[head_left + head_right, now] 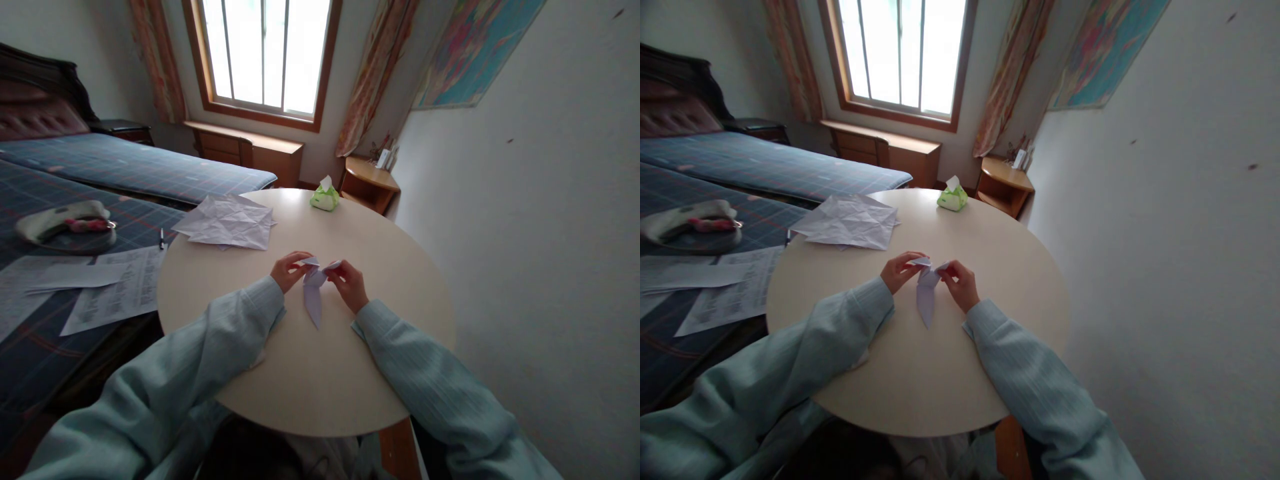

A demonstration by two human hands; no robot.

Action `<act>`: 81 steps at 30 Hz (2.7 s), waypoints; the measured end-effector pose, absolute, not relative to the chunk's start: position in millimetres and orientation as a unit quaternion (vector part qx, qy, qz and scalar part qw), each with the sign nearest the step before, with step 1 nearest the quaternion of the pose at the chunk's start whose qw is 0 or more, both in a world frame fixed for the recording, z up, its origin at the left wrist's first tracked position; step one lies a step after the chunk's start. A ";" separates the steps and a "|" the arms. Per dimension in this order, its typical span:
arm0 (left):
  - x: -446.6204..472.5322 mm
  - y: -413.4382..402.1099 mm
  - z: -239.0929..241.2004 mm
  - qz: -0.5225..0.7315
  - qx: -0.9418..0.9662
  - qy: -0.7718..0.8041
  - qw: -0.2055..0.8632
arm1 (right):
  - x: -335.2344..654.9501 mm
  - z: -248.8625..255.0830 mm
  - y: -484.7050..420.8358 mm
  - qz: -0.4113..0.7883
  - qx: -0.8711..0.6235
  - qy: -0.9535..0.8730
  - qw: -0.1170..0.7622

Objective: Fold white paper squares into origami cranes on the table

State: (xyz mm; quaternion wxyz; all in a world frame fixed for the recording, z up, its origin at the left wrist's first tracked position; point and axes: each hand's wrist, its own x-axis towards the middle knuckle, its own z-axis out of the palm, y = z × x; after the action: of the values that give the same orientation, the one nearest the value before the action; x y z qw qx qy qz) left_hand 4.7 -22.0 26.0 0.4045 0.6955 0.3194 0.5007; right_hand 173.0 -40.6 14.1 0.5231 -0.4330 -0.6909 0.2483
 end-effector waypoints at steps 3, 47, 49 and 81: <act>6.0 -23.4 26.6 0.503 0.685 0.322 0.418 | 171.6 17.4 -43.0 0.228 -0.434 -0.703 0.515; 10.6 -10.3 9.6 0.506 0.586 0.365 0.516 | 171.0 16.1 -41.8 0.273 -0.426 -0.640 0.578; 9.9 -9.9 12.3 0.519 0.559 0.377 0.525 | 170.6 17.7 -42.1 0.269 -0.435 -0.633 0.581; 13.5 -18.4 11.5 0.462 0.597 0.341 0.561 | 168.2 14.1 -43.3 0.322 -0.412 -0.704 0.480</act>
State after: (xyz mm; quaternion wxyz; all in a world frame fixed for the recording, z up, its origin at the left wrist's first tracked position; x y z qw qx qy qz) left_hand 13.5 -18.4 11.5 0.5610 0.5965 0.3411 0.4616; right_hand 168.2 -43.3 14.1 0.4803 -0.4121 -0.7042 0.3219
